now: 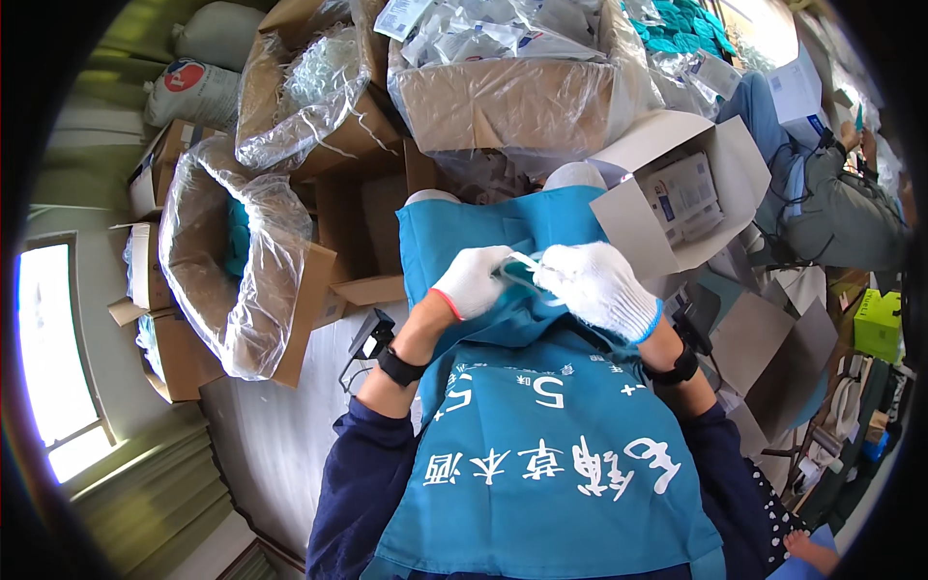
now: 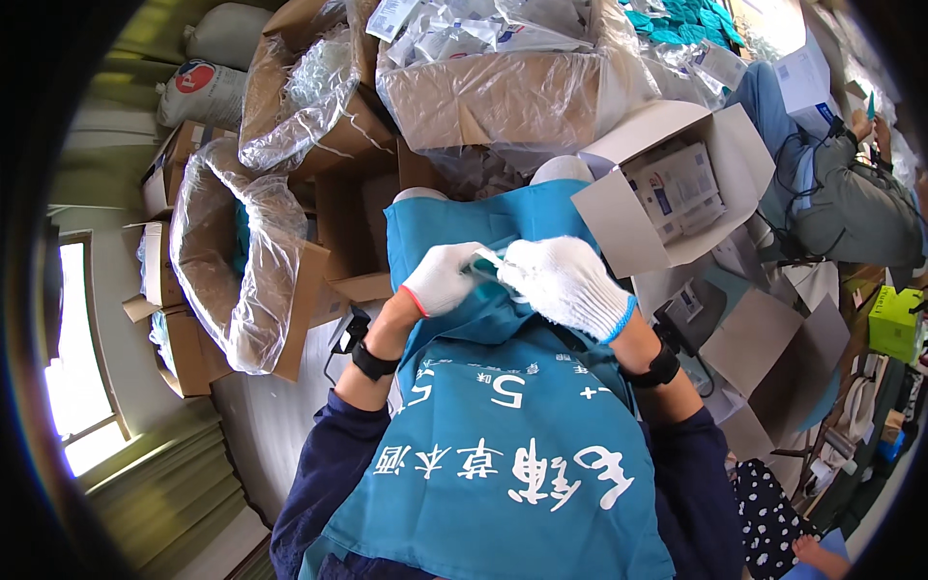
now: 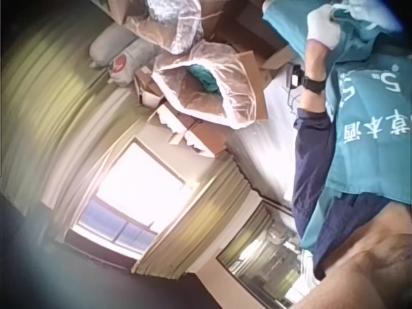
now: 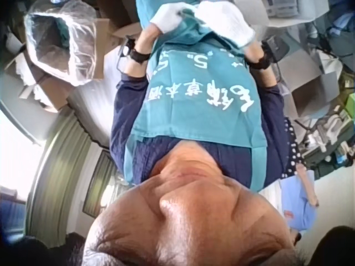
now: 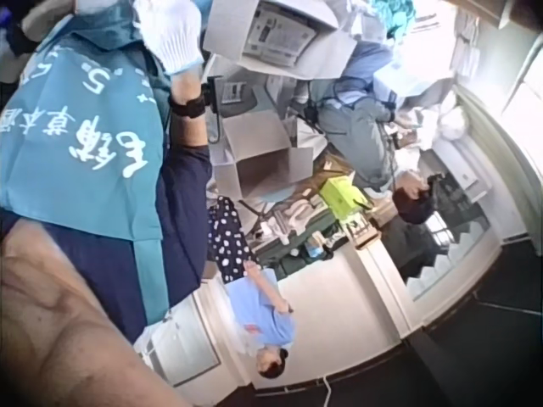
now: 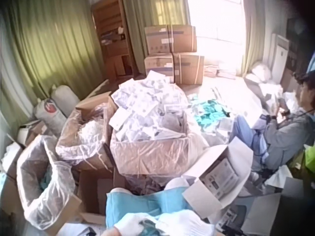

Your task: The person sits on the floor in a cluttered room and repeatedly packs teal face masks into small plastic bags. They then tie the bags with white strings and place the finished packages into a cardboard box. Another person is visible in the background performing similar packing tasks.

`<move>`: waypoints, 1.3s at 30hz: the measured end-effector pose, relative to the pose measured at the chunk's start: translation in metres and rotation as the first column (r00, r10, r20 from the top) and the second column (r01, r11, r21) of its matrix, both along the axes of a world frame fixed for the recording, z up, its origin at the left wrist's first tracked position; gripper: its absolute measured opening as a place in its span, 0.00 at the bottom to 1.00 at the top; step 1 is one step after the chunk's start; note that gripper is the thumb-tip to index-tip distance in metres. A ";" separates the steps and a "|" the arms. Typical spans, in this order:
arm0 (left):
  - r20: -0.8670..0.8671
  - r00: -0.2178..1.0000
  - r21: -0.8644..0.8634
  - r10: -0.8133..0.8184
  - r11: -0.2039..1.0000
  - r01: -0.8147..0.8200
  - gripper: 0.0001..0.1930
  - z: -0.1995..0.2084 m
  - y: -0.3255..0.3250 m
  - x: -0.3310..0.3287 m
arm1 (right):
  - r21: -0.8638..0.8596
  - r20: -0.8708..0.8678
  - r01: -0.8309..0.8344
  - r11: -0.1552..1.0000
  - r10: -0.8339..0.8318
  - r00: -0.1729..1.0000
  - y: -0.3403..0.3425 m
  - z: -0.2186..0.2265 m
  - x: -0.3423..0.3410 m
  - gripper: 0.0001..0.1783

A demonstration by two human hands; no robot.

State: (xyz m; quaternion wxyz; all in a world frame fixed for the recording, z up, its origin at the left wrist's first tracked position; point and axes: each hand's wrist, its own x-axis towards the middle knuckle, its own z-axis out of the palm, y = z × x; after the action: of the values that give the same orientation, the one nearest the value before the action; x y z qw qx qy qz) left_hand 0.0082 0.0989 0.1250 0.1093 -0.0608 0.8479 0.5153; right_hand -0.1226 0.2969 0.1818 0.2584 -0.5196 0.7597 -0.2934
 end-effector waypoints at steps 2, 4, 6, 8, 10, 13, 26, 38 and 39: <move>-0.034 0.999 -0.016 0.028 0.999 -0.029 0.12 0.009 0.000 -0.004 | -0.183 0.085 0.139 0.973 -0.125 0.989 0.002 -0.014 0.004 0.09; -0.173 0.975 -0.016 0.135 0.990 -0.140 0.12 0.018 0.004 -0.007 | -0.169 0.513 0.322 0.932 -0.196 0.836 0.002 -0.025 0.007 0.10; -0.255 0.918 0.017 0.302 0.951 -0.308 0.12 0.027 0.011 -0.009 | -0.112 0.621 0.344 0.932 -0.205 0.757 0.002 -0.020 0.005 0.10; -0.374 0.837 0.036 0.398 0.909 -0.416 0.13 0.028 0.015 -0.013 | -0.027 0.564 0.264 0.964 -0.204 0.800 0.000 -0.001 0.001 0.10; -0.369 0.808 0.059 0.459 0.879 -0.473 0.14 0.035 0.015 -0.019 | -0.064 0.559 0.240 0.969 -0.164 0.813 -0.006 -0.004 0.013 0.09; -0.368 0.752 0.089 0.546 0.826 -0.556 0.13 0.036 0.016 -0.027 | -0.167 0.480 0.185 0.968 -0.084 0.873 -0.009 -0.015 0.015 0.08; -0.115 0.714 0.277 0.691 0.712 -0.645 0.16 0.004 0.020 -0.023 | -0.173 0.949 0.666 0.726 0.305 -0.085 -0.054 -0.042 0.016 0.12; -0.249 0.314 -0.466 0.916 0.171 -0.868 0.30 -0.101 -0.154 0.107 | 0.038 0.893 0.422 0.906 -0.221 0.393 0.024 -0.017 0.049 0.12; -0.252 0.228 -0.370 0.941 0.124 -0.921 0.32 -0.088 -0.159 0.117 | 0.133 0.826 0.484 0.865 -0.367 0.428 0.028 -0.019 0.043 0.12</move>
State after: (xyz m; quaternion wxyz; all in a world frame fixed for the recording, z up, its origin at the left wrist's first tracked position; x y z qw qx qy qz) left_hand 0.1250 -0.0598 0.0366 -0.2336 -0.6083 0.7131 0.2587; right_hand -0.0799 0.3253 0.1627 0.4695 -0.1239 0.6313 -0.6047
